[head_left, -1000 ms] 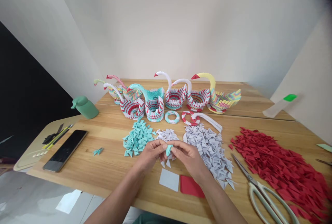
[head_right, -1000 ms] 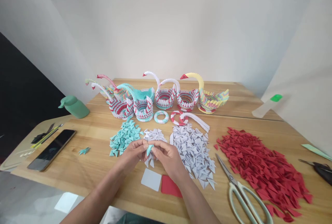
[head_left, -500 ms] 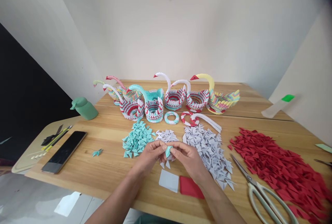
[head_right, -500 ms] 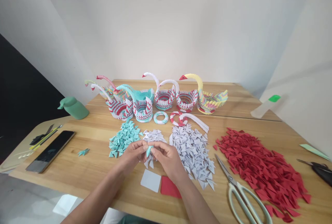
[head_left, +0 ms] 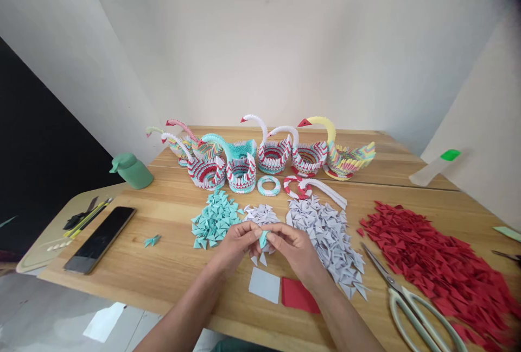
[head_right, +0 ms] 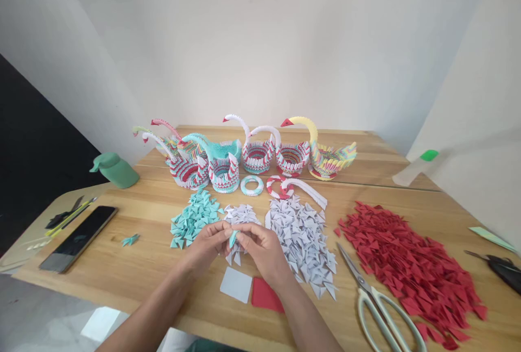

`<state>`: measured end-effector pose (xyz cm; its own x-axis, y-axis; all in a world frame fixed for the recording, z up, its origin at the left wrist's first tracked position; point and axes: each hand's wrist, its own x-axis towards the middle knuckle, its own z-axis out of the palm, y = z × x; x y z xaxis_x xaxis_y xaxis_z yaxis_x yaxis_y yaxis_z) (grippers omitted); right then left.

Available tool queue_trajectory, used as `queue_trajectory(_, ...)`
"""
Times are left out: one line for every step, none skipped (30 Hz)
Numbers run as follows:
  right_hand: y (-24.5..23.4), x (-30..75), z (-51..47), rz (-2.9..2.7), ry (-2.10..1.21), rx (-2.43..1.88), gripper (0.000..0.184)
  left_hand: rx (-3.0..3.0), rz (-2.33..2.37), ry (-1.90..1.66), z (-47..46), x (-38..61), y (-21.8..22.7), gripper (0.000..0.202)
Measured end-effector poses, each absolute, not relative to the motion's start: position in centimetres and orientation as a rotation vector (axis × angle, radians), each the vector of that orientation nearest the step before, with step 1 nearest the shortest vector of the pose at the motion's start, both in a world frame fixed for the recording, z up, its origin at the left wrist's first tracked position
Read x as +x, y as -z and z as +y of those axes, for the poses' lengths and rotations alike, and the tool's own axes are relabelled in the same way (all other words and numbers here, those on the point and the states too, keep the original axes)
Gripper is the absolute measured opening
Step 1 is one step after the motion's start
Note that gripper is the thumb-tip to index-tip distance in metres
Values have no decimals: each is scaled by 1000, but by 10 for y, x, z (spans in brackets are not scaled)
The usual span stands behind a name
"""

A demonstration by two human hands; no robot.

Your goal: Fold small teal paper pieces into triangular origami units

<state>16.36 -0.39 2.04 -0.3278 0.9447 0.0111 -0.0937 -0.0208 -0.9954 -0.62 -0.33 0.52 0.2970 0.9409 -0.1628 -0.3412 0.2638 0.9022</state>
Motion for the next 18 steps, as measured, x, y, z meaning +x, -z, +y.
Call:
queue_trajectory(-22,163,-4,-1366,-1501,-969,27,888,843,-1019,-3,-6,-5,36)
queue_trajectory(-23,163,-4,-1363,-1502,-973,26,893,847,-1017,-3,-7,-5,36)
queue_trajectory(-25,163,-4,-1361,-1500,-976,26,901,853,-1017,-3,-7,-4,37)
queue_trajectory(-26,163,-4,-1361,-1494,-977,25,914,859,-1017,-3,-7,-4,37)
queue_trajectory(-26,163,-4,-1362,-1485,-979,25,931,869,-1019,-3,-7,-4,37)
queue_trajectory(-27,163,-4,-1363,-1474,-981,24,952,880,-1021,-3,-7,-4,37)
queue_trajectory(-26,163,-4,-1368,-1463,-984,24,973,894,-1024,-3,-7,-4,38)
queue_trajectory(-26,163,-4,-1375,-1452,-989,23,994,909,-1027,-3,-7,-4,38)
queue_trajectory(-25,162,-4,-1384,-1439,-993,23,1013,925,-1031,-3,-6,-5,39)
queue_trajectory(-23,162,-3,-1397,-1421,-998,22,1031,943,-1034,-3,-6,-6,40)
queue_trajectory(-22,162,-4,-1413,-1390,-1006,21,1048,961,-1037,-3,-5,-8,41)
queue_trajectory(-21,162,-4,-1435,-1344,-1016,20,1064,979,-1042,-3,-4,-9,42)
queue_trajectory(-20,161,-4,-1461,-1284,-1029,19,1078,995,-1049,-3,-3,-11,43)
queue_trajectory(-19,161,-5,-1490,-1216,-1040,17,1090,1008,-1061,-4,-2,-12,43)
queue_trajectory(-19,161,-5,-1516,-1147,-1048,17,1098,1018,-1080,-4,-1,-13,43)
queue_trajectory(-19,161,-6,-1538,-1087,-1054,17,1105,1026,-1106,-4,0,-14,42)
queue_trajectory(-19,160,-6,-1552,-1038,-1058,17,1113,1032,-1135,-5,0,-15,41)
queue_trajectory(-20,160,-6,-1561,-1002,-1063,16,1127,1034,-1162,-5,1,-15,40)
